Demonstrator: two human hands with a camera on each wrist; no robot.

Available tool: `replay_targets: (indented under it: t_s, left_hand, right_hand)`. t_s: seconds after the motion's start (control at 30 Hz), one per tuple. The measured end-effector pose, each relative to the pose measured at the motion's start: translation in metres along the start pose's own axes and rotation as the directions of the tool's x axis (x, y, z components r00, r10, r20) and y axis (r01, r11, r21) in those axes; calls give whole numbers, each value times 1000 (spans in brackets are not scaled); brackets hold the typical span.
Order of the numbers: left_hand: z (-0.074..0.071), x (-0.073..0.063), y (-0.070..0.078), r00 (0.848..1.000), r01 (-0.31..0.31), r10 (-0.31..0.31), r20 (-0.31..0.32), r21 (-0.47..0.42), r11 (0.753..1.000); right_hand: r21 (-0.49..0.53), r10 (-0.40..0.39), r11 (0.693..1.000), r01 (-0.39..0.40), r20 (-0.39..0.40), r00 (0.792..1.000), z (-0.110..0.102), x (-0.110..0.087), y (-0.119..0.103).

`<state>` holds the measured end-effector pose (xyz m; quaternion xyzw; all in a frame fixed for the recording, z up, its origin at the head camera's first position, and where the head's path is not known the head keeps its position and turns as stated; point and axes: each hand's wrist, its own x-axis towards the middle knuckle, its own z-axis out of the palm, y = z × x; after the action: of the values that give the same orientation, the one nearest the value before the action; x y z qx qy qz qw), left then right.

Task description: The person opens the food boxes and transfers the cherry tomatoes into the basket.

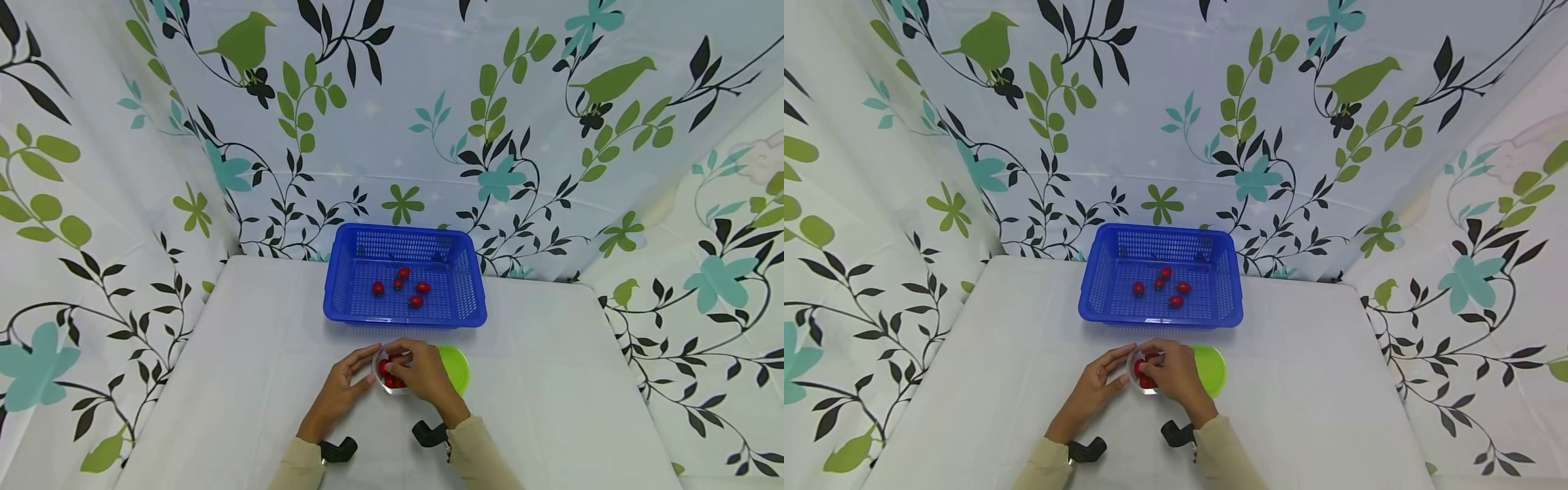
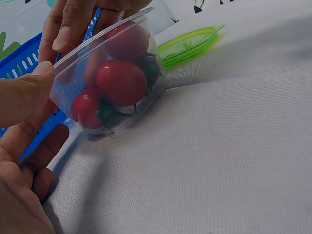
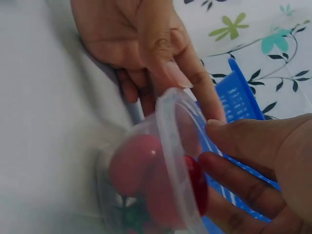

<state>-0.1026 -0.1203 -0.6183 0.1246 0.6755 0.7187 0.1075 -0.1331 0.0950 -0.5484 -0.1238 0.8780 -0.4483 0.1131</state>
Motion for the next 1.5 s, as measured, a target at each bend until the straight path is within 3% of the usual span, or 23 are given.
replay_targets:
  t_s: [0.63, 1.03, 1.37, 1.5]
  left_hand:
    - [-2, 1, -5, 1000, -15, 15, 6, 7, 1000]
    - [-2, 1, 0, 1000, -15, 15, 7, -10, 1000]
    - [-2, 1, 0, 1000, -20, 20, -3, -13, 1000]
    - [-2, 1, 0, 1000, -13, 13, -2, -9, 1000]
  right_hand:
    - [-151, 0, 989, 0, 1, 1000, 13, 1, -6]
    - [-58, 36, 998, -38, -50, 998, 16, 2, -3]
    - [-215, -23, 977, 11, -55, 998, 22, 6, -5]
    - [-212, -14, 977, 4, -45, 999, 21, 5, -8]
